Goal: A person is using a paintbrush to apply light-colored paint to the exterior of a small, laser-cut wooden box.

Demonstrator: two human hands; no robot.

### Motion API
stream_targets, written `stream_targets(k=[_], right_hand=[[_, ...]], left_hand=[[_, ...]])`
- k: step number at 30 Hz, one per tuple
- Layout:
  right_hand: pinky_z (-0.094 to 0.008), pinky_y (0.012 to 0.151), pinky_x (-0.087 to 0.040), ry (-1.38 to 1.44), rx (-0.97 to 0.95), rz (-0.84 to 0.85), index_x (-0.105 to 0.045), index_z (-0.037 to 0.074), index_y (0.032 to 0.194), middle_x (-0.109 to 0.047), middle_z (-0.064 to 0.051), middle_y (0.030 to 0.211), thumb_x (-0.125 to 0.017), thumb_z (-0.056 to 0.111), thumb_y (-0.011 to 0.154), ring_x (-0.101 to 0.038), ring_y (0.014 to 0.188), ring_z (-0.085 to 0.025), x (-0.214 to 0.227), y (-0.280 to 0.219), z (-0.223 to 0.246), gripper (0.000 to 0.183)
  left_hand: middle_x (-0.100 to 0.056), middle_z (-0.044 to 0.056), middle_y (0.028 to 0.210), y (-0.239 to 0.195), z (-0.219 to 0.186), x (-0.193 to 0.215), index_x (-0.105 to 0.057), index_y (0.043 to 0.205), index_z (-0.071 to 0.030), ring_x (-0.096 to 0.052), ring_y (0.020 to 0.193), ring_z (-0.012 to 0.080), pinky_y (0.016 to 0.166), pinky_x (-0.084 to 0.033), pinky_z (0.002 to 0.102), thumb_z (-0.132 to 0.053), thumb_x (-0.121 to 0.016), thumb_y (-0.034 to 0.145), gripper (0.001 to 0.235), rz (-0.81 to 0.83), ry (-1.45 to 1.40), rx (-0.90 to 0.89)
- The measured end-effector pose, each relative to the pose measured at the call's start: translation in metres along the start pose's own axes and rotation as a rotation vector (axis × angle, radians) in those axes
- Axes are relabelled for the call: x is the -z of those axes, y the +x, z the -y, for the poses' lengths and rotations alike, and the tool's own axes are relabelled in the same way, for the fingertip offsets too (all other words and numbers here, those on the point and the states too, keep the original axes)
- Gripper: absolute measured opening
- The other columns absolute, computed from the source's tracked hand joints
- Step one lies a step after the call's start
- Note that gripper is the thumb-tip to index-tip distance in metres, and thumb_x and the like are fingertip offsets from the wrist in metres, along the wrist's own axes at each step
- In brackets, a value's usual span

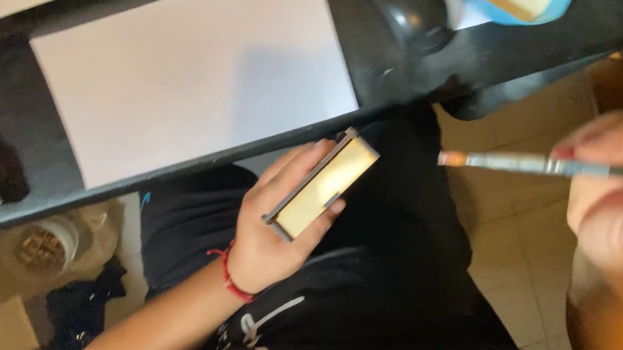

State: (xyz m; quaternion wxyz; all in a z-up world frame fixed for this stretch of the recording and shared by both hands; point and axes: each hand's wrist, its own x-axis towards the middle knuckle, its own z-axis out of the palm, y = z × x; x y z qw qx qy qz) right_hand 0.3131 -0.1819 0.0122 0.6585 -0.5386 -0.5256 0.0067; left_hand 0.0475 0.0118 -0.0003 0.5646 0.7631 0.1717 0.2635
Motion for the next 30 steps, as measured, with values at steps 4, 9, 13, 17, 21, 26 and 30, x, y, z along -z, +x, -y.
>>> stream_targets(k=[4, 9, 13, 17, 21, 26, 30], right_hand=[[-0.028, 0.067, -0.072, 0.077, 0.384, 0.103, -0.036, 0.003, 0.104, -0.052, -0.010, 0.087, -0.046, 0.028, 0.105, -0.071, 0.075, -0.014, -0.061, 0.000, 0.035, 0.027], [-0.038, 0.062, -0.070, 0.096, 0.151, -0.066, -0.036, 0.002, 0.089, -0.056, -0.020, 0.075, -0.054, 0.023, 0.100, -0.069, 0.064, -0.024, -0.120, -0.001, 0.073, 0.029], [-0.041, 0.067, -0.063, -0.133, -0.056, 0.177, -0.047, -0.010, 0.058, -0.062, -0.030, 0.077, -0.046, 0.014, 0.087, -0.070, 0.066, -0.036, -0.127, 0.013, 0.104, 0.038], [-0.045, 0.068, -0.059, -0.271, -0.014, 0.114, -0.050, -0.017, 0.068, -0.060, -0.039, 0.080, -0.046, 0.012, 0.093, -0.067, 0.070, -0.042, -0.134, 0.013, 0.118, 0.039], [-0.036, 0.068, -0.062, -0.220, -0.105, 0.344, -0.057, -0.013, 0.071, -0.066, -0.027, 0.082, -0.048, 0.010, 0.088, -0.073, 0.071, -0.033, -0.142, 0.022, 0.149, 0.030], [-0.038, 0.064, -0.060, -0.272, -0.059, 0.333, -0.059, -0.015, 0.065, -0.066, -0.031, 0.079, -0.046, 0.005, 0.090, -0.071, 0.070, -0.033, -0.151, 0.018, 0.148, 0.034], [-0.034, 0.071, -0.058, -0.238, -0.151, 0.366, -0.050, -0.008, 0.080, -0.067, -0.027, 0.086, -0.047, 0.011, 0.094, -0.073, 0.074, -0.030, -0.157, 0.023, 0.161, 0.024]], left_hand=[[-0.056, 0.014, 0.143, -0.005, 0.005, 0.000, -0.048, 0.142, -0.004, -0.058, 0.135, 0.0278, 0.120, -0.050, 0.039, -0.010, -0.067, 0.098, 0.048, -0.086, -0.005, -0.152], [-0.055, 0.013, 0.144, -0.020, 0.000, 0.009, -0.049, 0.142, -0.006, -0.058, 0.135, 0.0273, 0.122, -0.049, 0.039, -0.009, -0.066, 0.100, 0.046, -0.122, 0.079, -0.189], [-0.054, 0.010, 0.146, -0.031, -0.001, 0.017, -0.047, 0.145, -0.010, -0.059, 0.137, 0.0259, 0.121, -0.050, 0.039, -0.019, -0.067, 0.103, 0.047, -0.164, 0.132, -0.238], [-0.057, 0.010, 0.144, -0.039, -0.007, 0.023, -0.050, 0.142, -0.009, -0.060, 0.135, 0.0258, 0.121, -0.049, 0.038, -0.014, -0.070, 0.102, 0.046, -0.201, 0.153, -0.225], [-0.056, 0.011, 0.144, -0.048, -0.009, 0.029, -0.049, 0.143, -0.009, -0.059, 0.136, 0.0279, 0.121, -0.048, 0.039, -0.012, -0.066, 0.102, 0.044, -0.206, 0.166, -0.226], [-0.056, 0.011, 0.144, -0.054, -0.012, 0.032, -0.049, 0.143, -0.009, -0.059, 0.136, 0.0284, 0.123, -0.048, 0.040, -0.021, -0.065, 0.103, 0.044, -0.228, 0.167, -0.239], [-0.056, 0.011, 0.144, -0.055, -0.013, 0.037, -0.049, 0.143, -0.009, -0.059, 0.136, 0.0281, 0.122, -0.047, 0.039, -0.014, -0.064, 0.104, 0.041, -0.236, 0.218, -0.236]])
